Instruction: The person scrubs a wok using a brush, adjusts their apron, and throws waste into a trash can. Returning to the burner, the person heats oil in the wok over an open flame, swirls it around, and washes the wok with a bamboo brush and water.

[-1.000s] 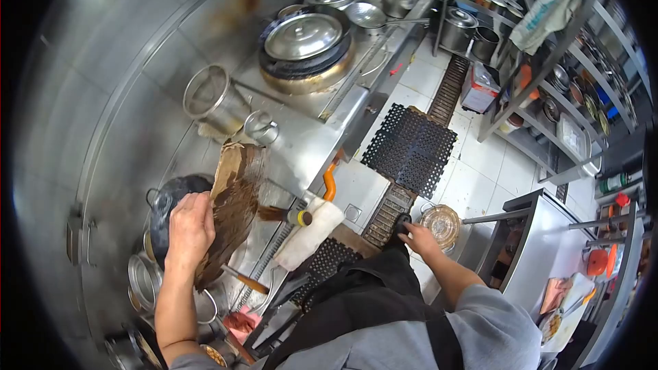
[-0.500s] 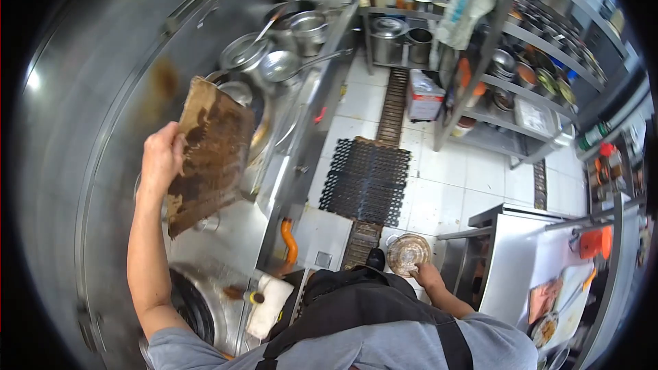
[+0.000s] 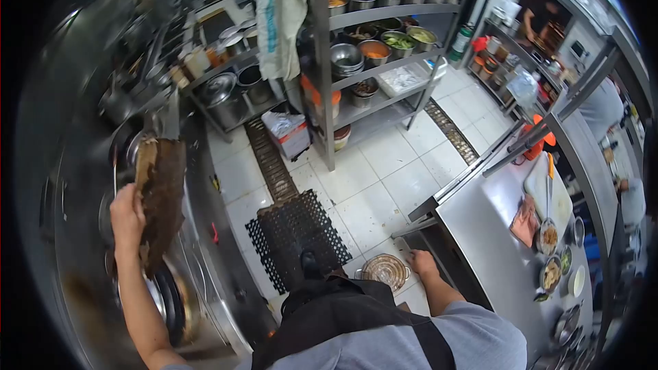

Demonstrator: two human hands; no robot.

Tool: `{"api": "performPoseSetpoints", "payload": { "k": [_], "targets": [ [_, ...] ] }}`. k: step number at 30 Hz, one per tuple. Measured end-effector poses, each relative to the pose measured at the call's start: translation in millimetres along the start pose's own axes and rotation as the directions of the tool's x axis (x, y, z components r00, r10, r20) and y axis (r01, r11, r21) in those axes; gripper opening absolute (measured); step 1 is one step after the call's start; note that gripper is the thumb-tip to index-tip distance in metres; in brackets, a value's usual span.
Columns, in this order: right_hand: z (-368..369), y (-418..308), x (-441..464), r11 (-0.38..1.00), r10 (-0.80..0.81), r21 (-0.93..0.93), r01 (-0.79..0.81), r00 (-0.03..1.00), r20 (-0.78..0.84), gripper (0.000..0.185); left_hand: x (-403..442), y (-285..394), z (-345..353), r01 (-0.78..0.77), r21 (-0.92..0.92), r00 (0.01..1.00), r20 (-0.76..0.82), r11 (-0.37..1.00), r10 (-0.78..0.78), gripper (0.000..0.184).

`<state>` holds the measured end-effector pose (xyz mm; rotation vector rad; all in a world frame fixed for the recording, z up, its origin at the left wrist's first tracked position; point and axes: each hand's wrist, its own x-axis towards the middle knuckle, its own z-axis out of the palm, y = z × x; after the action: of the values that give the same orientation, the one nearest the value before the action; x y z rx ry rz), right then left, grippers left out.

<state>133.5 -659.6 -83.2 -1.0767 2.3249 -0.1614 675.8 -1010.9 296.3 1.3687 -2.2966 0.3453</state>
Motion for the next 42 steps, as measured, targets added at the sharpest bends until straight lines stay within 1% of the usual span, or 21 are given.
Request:
{"api": "performPoseSetpoints", "payload": {
  "k": [1,3,5,6,7,8,9,12,13,15,17,21,23,26,31,32,35,37,39,40,42],
  "targets": [
    [-11,-2,-8,0.988,0.148,0.044,-0.148,0.989,-0.009,0.038,17,0,22,-0.106,-0.028,0.994,-0.043,0.994,0.105,0.018],
    [-36,-15,-26,0.959,0.270,0.122,-0.254,0.953,-0.134,0.034,51,-5,70,-0.183,-0.106,0.982,0.028,0.977,0.187,0.017],
    [-56,-23,-34,0.950,0.269,0.221,-0.219,0.936,-0.229,0.030,82,-3,124,-0.259,-0.188,0.959,0.070,0.947,0.276,0.010],
    [-54,-15,-32,0.961,0.238,0.223,-0.165,0.903,-0.357,0.027,95,-1,154,-0.300,-0.158,0.936,0.140,0.941,0.322,0.004],
    [-72,-28,-36,0.920,0.296,0.364,-0.148,0.870,-0.395,0.026,103,4,187,-0.312,-0.163,0.926,0.168,0.936,0.338,0.004],
    [-85,-36,-38,0.906,0.329,0.398,-0.141,0.826,-0.457,0.026,110,14,215,-0.346,-0.159,0.901,0.220,0.925,0.375,0.011],
    [-93,-39,-38,0.894,0.360,0.429,-0.129,0.776,-0.518,0.026,114,23,246,-0.320,-0.094,0.878,0.344,0.943,0.332,0.017],
    [-94,-15,-29,0.838,0.446,0.527,-0.141,0.733,-0.514,0.025,127,68,325,-0.360,-0.164,0.764,0.513,0.918,0.391,0.023],
    [-97,-16,-27,0.829,0.463,0.538,-0.152,0.726,-0.508,0.025,131,82,357,-0.397,-0.194,0.732,0.522,0.897,0.437,0.023],
    [-112,-26,-30,0.785,0.503,0.615,-0.074,0.656,-0.563,0.024,146,133,395,-0.433,-0.176,0.688,0.569,0.884,0.451,0.016],
    [-120,-31,-24,0.760,0.545,0.643,-0.093,0.630,-0.554,0.023,161,183,438,-0.479,-0.240,0.652,0.547,0.845,0.525,0.012],
    [-141,-43,6,0.663,0.585,0.749,-0.003,0.626,-0.515,0.019,196,303,480,-0.578,-0.307,0.549,0.539,0.756,0.639,0.017],
    [-162,-51,25,0.688,0.536,0.725,0.020,0.660,-0.527,0.018,220,366,491,-0.580,-0.349,0.524,0.532,0.736,0.665,0.021],
    [-192,-63,50,0.627,0.525,0.777,0.057,0.706,-0.475,0.016,265,465,505,-0.571,-0.483,0.503,0.433,0.664,0.748,0.023],
    [-237,-68,87,0.533,0.545,0.844,0.052,0.742,-0.390,0.018,338,628,526,-0.625,-0.578,0.485,0.240,0.525,0.841,0.022],
    [-244,-65,97,0.579,0.522,0.812,0.071,0.733,-0.436,0.019,355,661,526,-0.635,-0.590,0.483,0.201,0.499,0.852,0.021],
    [-267,-52,129,0.559,0.562,0.829,0.029,0.721,-0.405,0.020,406,754,527,-0.665,-0.617,0.467,0.096,0.421,0.879,0.019],
    [-282,-40,154,0.579,0.571,0.813,0.059,0.683,-0.456,0.019,440,812,532,-0.684,-0.618,0.469,0.036,0.388,0.882,0.017],
    [-297,-32,179,0.540,0.632,0.840,0.042,0.640,-0.438,0.019,479,866,533,-0.697,-0.607,0.471,0.013,0.381,0.882,0.017],
    [-296,-23,193,0.478,0.667,0.878,0.017,0.643,-0.376,0.020,495,884,536,-0.710,-0.595,0.471,-0.004,0.376,0.882,0.017],
    [-305,-9,225,0.474,0.698,0.880,0.021,0.600,-0.390,0.020,532,922,543,-0.714,-0.594,0.476,-0.025,0.370,0.879,0.018]
  ]
}}
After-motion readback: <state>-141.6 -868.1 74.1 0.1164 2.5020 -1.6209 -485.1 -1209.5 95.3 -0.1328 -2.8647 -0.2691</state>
